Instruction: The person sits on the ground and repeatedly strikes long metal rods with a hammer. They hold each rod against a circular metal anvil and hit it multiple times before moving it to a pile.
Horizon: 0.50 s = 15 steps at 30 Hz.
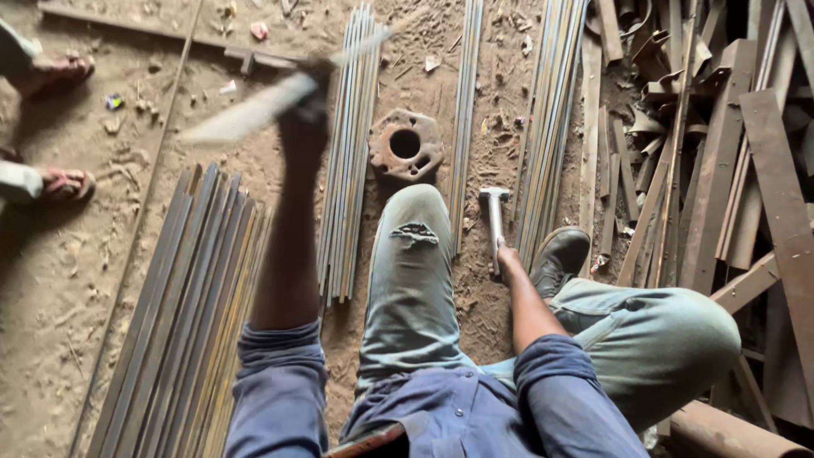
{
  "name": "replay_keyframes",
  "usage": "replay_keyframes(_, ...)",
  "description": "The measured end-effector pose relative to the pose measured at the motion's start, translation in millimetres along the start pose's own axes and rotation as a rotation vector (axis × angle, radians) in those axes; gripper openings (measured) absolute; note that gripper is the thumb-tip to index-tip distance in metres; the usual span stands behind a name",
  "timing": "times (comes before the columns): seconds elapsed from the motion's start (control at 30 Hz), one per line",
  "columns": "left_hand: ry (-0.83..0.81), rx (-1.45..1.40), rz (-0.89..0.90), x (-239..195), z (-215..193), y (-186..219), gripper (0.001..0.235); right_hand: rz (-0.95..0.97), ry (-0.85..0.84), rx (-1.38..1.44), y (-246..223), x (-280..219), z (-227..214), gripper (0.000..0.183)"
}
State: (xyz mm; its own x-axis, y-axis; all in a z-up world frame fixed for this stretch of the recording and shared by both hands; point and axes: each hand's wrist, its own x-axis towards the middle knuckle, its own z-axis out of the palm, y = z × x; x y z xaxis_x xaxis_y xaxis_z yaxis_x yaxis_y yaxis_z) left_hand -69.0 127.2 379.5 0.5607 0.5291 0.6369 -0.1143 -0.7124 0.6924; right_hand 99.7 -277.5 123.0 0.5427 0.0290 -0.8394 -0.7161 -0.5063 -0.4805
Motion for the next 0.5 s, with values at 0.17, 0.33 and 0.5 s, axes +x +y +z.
replay_keyframes(0.17,-0.18,-0.234,-0.187,-76,61,29,0.023,-0.026,-0.043,0.007,1,8,0,0.067)
replay_keyframes(0.33,-0.252,-0.978,-0.686,-81,107,91,0.058,-0.021,-0.018,-0.018,4,24,1,0.06)
replay_keyframes(0.5,-0.39,-1.544,-0.759,-60,112,136,0.048,0.008,-0.025,-0.019,17,38,-1,0.062)
